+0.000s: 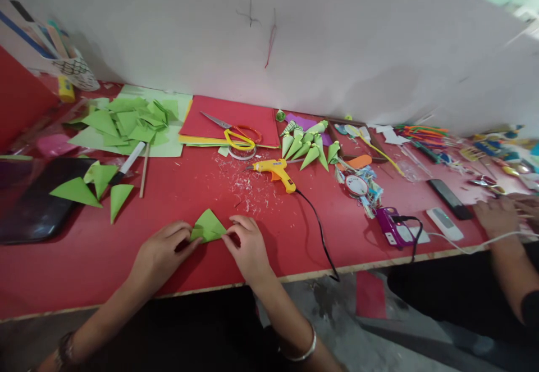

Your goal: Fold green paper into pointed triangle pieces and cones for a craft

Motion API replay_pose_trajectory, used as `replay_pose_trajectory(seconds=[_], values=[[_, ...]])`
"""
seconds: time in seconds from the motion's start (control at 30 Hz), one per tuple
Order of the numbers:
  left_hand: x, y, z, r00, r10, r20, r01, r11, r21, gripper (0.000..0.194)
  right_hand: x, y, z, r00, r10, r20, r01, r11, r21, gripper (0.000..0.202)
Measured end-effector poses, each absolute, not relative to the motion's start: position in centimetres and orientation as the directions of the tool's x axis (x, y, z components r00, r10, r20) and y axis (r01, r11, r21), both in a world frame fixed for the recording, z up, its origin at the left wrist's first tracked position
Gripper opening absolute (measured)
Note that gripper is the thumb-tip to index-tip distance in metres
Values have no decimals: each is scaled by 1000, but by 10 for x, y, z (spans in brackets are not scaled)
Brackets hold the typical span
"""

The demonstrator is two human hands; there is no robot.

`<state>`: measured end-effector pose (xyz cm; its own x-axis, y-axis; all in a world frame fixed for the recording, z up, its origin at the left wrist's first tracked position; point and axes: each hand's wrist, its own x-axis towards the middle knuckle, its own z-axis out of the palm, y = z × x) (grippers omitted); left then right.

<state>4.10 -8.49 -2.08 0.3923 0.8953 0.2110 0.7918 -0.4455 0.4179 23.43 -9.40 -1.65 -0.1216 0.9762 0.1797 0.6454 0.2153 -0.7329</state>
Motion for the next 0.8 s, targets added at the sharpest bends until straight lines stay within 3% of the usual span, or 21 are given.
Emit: replay_pose_trajectory(seconds=[0.4,0.8], values=[[41,-82,-19,356,925,134,822,-378,427,26,232,-95,-17,-159,966,204,705,256,-662,7],[42,-83,-17,396,910,121,844,-413,342,23,240,-91,-12,-81,983,164,764,167,-624,8]])
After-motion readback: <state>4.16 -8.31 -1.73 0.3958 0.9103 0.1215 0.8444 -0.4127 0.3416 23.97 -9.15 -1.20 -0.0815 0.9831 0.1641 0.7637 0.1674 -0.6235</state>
